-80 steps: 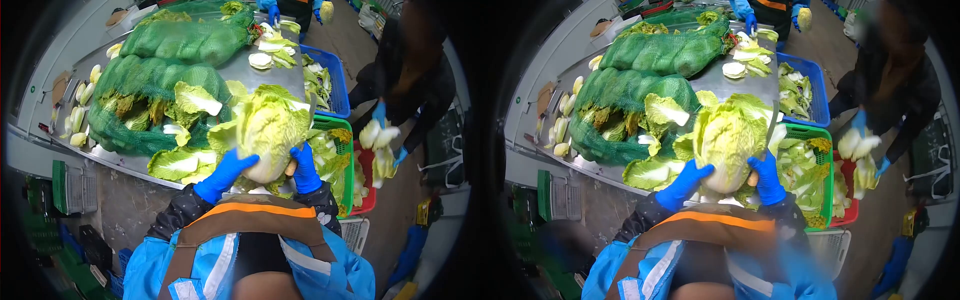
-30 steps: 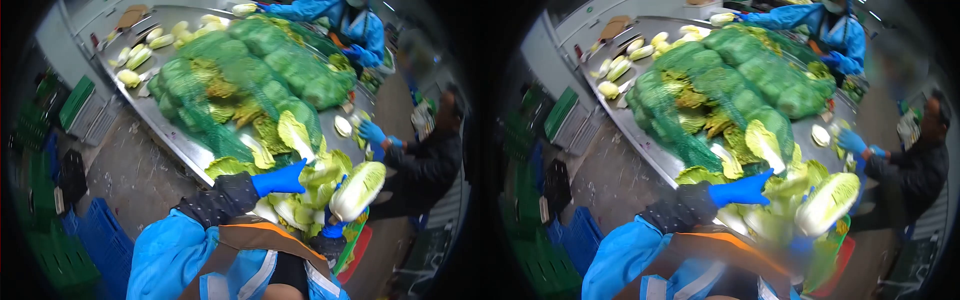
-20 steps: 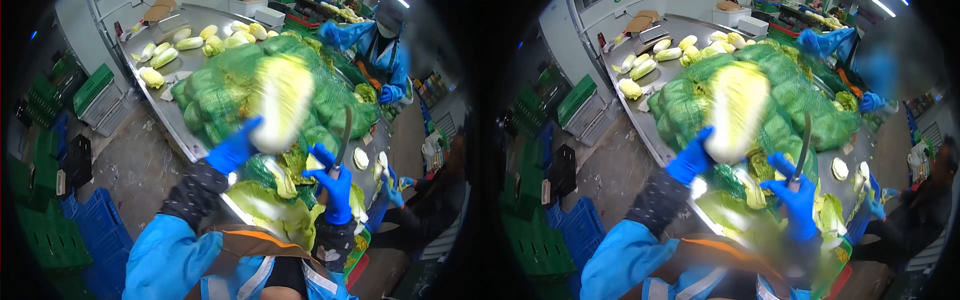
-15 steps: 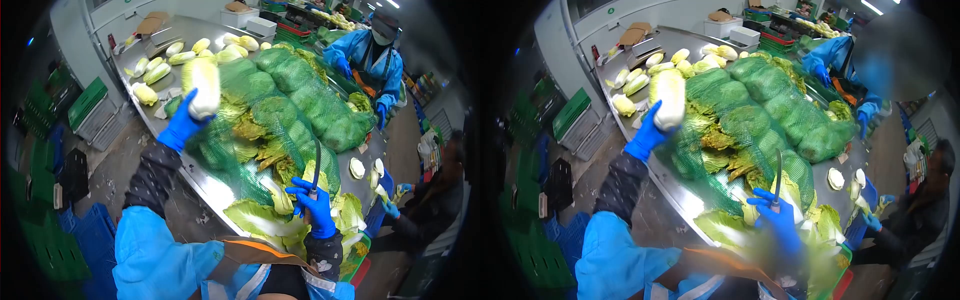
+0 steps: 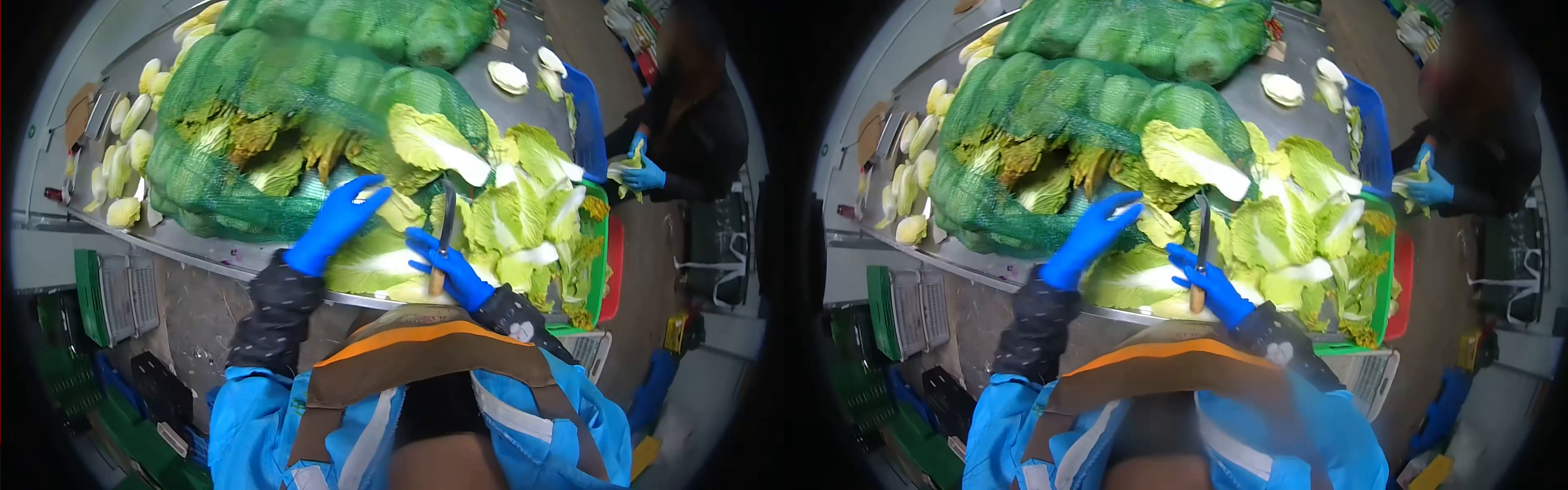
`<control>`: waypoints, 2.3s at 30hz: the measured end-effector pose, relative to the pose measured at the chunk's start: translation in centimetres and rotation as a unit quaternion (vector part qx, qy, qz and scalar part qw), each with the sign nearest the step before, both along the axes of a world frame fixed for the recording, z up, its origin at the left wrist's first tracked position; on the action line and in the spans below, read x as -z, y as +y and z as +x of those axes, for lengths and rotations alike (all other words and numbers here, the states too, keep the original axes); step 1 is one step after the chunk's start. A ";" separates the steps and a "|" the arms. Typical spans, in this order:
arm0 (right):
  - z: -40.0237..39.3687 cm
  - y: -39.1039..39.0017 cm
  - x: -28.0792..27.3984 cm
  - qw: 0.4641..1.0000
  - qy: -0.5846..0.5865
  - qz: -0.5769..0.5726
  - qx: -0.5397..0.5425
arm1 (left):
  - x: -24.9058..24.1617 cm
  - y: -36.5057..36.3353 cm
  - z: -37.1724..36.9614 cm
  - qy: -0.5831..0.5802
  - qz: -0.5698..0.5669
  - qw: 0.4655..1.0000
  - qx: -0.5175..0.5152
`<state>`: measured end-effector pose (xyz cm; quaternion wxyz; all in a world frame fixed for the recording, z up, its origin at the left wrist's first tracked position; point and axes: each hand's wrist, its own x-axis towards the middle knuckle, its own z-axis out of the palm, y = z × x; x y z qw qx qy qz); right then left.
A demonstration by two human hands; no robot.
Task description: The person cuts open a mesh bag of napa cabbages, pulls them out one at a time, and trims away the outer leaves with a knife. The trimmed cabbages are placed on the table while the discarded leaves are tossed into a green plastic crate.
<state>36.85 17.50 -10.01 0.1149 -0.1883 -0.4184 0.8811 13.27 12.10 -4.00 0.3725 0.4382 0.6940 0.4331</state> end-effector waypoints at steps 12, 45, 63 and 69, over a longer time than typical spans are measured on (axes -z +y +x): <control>14.7 8.3 0.5 0.961 -0.158 0.145 0.175 | 6.2 -0.5 17.9 0.398 -0.162 0.897 0.106; -4.5 21.4 4.2 0.955 -0.135 0.193 0.179 | 2.9 20.4 -7.1 0.542 0.113 0.820 0.149; 11.2 21.5 2.3 0.902 -0.070 0.255 0.341 | -7.9 10.5 19.3 0.395 0.153 0.885 0.191; 23.4 13.3 -0.1 0.843 -0.223 0.333 0.360 | -7.3 12.5 16.4 0.295 -0.081 0.926 0.222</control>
